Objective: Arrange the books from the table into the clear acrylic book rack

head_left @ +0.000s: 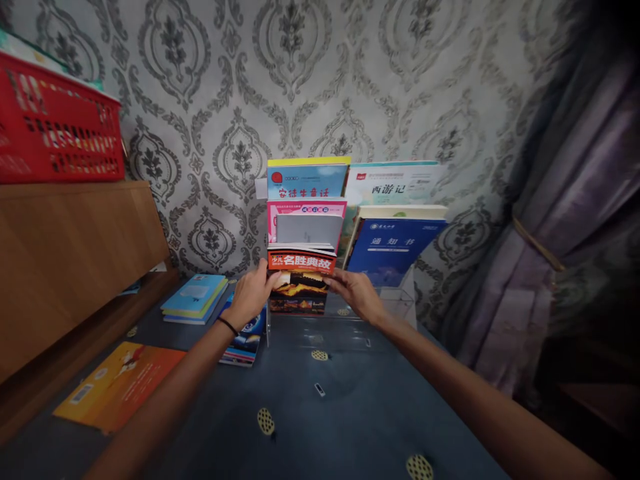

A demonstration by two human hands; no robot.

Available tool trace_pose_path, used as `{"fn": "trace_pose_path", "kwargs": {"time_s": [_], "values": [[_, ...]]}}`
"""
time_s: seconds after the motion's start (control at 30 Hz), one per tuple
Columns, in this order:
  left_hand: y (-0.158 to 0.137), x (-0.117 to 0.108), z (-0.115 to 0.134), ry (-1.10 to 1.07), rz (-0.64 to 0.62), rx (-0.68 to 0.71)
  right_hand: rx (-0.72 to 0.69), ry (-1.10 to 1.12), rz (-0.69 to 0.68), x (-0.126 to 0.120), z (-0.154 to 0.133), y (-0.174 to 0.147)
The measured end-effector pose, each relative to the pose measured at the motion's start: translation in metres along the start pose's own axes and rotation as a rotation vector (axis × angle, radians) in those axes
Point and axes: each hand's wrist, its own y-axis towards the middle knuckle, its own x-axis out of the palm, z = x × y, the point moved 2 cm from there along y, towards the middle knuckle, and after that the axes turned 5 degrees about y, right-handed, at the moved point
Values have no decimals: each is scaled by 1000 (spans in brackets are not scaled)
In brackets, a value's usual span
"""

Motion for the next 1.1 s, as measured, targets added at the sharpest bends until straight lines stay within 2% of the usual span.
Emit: {"fn": "trace_pose_path", "kwargs": {"time_s": [0.13, 0.2, 0.37, 0.57, 0.7, 0.83, 1.1], "values": [[-1, -6, 2, 27, 257, 66, -5, 51, -6, -1, 1, -1], [1, -10, 7, 79, 319, 108, -1, 61, -5, 0, 3, -1], [9, -12, 16, 211, 224, 75, 74, 10, 26, 2, 10, -2], [11, -11, 19, 234, 205, 47, 164, -6, 214, 0, 4, -4], [11, -13, 22, 233, 205, 31, 118, -92, 177, 5, -8, -2], [12, -17, 21, 204, 191, 39, 135, -179, 137, 11, -11, -3], [6, -22, 17, 106, 151, 78, 159, -127, 151, 26, -6, -11]]}}
